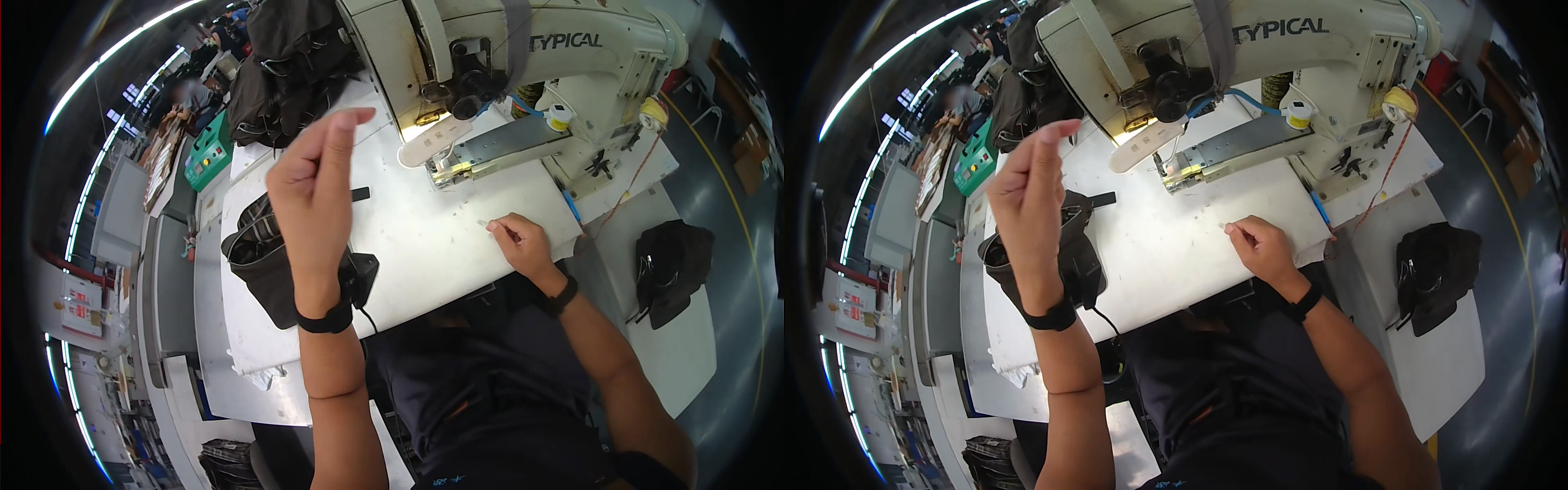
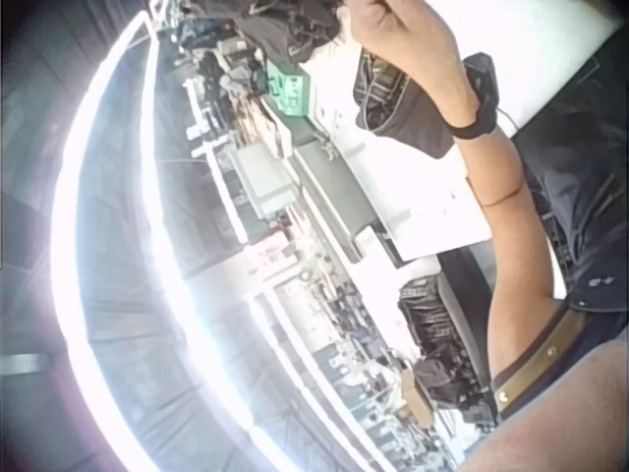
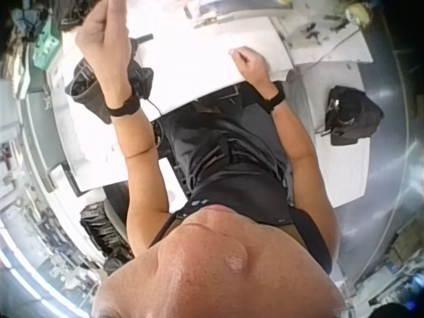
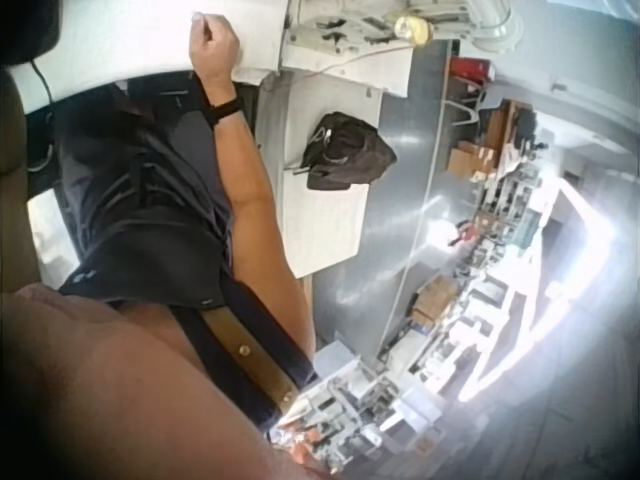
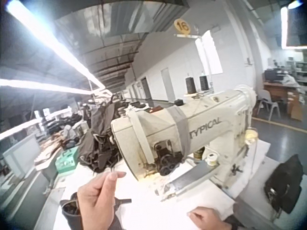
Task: Sewing and assembling a fabric bag using an industrial sewing machine.
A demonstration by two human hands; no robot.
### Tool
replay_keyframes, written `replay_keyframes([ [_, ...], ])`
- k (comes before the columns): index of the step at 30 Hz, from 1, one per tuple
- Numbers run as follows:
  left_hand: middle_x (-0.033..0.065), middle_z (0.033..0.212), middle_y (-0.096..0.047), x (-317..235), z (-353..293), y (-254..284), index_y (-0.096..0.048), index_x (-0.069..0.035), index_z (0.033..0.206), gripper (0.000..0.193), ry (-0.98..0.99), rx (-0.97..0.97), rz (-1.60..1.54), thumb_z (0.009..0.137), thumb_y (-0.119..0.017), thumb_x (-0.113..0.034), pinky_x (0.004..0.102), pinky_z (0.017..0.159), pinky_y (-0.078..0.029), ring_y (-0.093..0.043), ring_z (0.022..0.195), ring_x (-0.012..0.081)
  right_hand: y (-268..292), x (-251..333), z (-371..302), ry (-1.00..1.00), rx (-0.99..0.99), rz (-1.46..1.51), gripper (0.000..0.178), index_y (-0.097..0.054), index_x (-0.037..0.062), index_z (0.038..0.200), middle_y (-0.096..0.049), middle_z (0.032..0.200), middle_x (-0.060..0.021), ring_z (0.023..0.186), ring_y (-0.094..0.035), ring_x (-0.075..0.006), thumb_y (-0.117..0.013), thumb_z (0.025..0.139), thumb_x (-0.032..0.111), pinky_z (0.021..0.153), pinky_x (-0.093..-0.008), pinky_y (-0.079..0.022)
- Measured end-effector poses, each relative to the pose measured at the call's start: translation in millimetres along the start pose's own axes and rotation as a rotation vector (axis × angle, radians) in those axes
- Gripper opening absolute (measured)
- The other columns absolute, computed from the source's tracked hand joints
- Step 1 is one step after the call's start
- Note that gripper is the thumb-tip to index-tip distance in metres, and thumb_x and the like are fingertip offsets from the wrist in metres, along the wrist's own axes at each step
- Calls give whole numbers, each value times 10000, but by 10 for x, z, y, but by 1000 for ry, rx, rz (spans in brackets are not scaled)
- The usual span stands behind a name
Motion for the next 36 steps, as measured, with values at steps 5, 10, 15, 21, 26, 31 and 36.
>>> replay_keyframes([
  [5,-19,699,-587,216,-79,-76,-766,19,958,181,-101,31,317,990,-741,-157,224,556,-343,-416,614,35,-3,-3,-1,1,-2,1,121,-735,-17,952,-654,779,-44,644,-531,-79,-669,989,77,598,-245,-425],
  [10,-102,639,-479,547,-42,-81,-740,37,902,294,171,127,-9,1025,-714,-228,216,521,-243,-345,573,11,5,-22,0,-5,9,16,114,-736,-17,955,-658,788,-42,649,-532,-78,-669,987,70,601,-241,-425],
  [15,-44,611,-514,782,-166,-418,-674,2,797,268,565,181,-351,1020,-600,-127,196,453,-246,-361,485,11,-10,-33,0,-20,2,28,108,-735,-18,963,-664,800,-41,657,-538,-73,-668,987,63,598,-240,-426],
  [21,-10,616,-576,802,-202,-763,-660,5,750,224,474,70,-419,956,-621,-75,229,478,-316,-425,513,42,-26,-18,9,15,-56,67,138,-714,-17,902,-626,715,-66,570,-506,-123,-719,961,107,547,-281,-417],
  [26,0,601,-585,674,-255,-710,-632,25,677,191,216,-102,-50,854,-602,-39,261,533,-349,-463,565,54,1,0,8,23,-14,21,114,-720,-21,937,-637,760,-59,618,-522,-100,-683,981,77,573,-262,-419],
  [31,-25,566,-460,709,-360,-606,-501,17,603,222,272,-184,55,801,-592,-26,270,516,-294,-390,565,59,2,-1,2,32,-51,48,148,-712,-19,898,-627,716,-77,565,-504,-127,-704,970,110,541,-288,-418],
  [36,-13,569,-321,700,-324,-499,-396,3,615,351,123,-280,333,845,-660,-25,285,502,-234,-284,586,68,-7,-1,2,41,-53,24,143,-713,-20,894,-630,719,-75,563,-507,-128,-706,966,103,539,-288,-420],
])
Point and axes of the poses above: each hand's wrist, its own z-axis towards the middle knuckle, its own y-axis out of the back of the hand, x = y × z, the point moved 3 cm from there along z, towards the middle knuckle
